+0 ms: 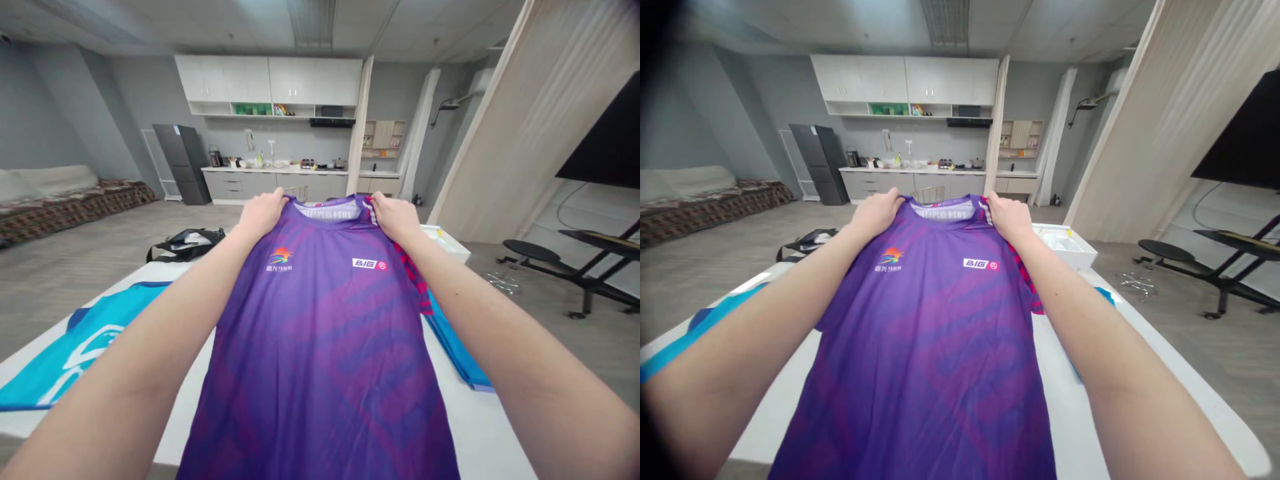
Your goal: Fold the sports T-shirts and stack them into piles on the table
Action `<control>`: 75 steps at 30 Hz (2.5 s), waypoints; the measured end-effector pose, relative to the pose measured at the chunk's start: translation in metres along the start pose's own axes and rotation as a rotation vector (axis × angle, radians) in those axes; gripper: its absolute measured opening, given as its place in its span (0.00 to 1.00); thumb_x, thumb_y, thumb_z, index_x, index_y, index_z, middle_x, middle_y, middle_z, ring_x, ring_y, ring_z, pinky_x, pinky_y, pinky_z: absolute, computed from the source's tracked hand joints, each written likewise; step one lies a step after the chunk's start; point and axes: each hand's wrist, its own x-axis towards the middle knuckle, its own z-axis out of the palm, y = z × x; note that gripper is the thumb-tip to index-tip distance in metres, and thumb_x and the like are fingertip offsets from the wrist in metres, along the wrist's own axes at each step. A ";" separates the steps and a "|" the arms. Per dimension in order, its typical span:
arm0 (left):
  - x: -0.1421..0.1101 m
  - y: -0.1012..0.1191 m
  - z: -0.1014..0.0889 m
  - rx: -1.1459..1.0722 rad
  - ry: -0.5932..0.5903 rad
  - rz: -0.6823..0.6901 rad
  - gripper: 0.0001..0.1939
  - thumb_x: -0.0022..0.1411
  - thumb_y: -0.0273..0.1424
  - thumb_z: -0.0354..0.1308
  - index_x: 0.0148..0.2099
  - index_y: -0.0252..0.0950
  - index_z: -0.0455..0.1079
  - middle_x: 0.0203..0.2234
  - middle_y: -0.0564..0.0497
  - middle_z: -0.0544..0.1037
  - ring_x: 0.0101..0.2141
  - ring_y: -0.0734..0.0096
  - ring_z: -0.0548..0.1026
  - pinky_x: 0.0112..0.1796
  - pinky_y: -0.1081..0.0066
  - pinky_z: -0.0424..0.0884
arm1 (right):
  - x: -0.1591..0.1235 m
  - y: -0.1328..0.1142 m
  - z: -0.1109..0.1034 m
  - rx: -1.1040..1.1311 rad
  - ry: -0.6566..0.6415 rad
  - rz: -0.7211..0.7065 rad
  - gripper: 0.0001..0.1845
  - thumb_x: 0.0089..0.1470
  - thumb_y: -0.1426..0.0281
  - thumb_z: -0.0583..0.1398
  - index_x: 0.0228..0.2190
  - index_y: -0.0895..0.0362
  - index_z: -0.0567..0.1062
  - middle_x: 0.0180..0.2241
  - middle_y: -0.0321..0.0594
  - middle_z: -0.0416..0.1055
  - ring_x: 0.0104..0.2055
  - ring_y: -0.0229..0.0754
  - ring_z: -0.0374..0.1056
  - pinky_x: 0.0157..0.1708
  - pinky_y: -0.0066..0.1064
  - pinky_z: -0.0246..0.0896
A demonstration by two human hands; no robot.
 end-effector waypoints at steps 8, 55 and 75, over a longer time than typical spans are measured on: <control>-0.012 -0.027 0.274 0.006 -0.443 -0.014 0.23 0.75 0.44 0.37 0.57 0.38 0.67 0.44 0.36 0.81 0.45 0.49 0.80 0.43 0.59 0.71 | -0.013 -0.026 0.261 0.056 -0.490 -0.011 0.23 0.72 0.60 0.42 0.52 0.57 0.70 0.43 0.54 0.78 0.44 0.52 0.74 0.42 0.37 0.59; -0.092 -0.149 0.357 -0.018 -0.554 -0.246 0.37 0.72 0.52 0.30 0.76 0.42 0.47 0.73 0.45 0.48 0.72 0.51 0.47 0.67 0.41 0.43 | -0.114 0.102 0.382 0.385 -0.021 1.045 0.17 0.63 0.64 0.54 0.51 0.58 0.68 0.43 0.51 0.74 0.46 0.52 0.71 0.49 0.41 0.63; -0.092 -0.149 0.357 -0.013 -0.557 -0.241 0.36 0.72 0.50 0.32 0.76 0.41 0.47 0.73 0.45 0.48 0.72 0.52 0.47 0.66 0.42 0.44 | -0.086 0.126 0.344 0.635 -0.173 1.071 0.21 0.53 0.68 0.63 0.49 0.58 0.70 0.30 0.38 0.74 0.30 0.42 0.71 0.32 0.32 0.69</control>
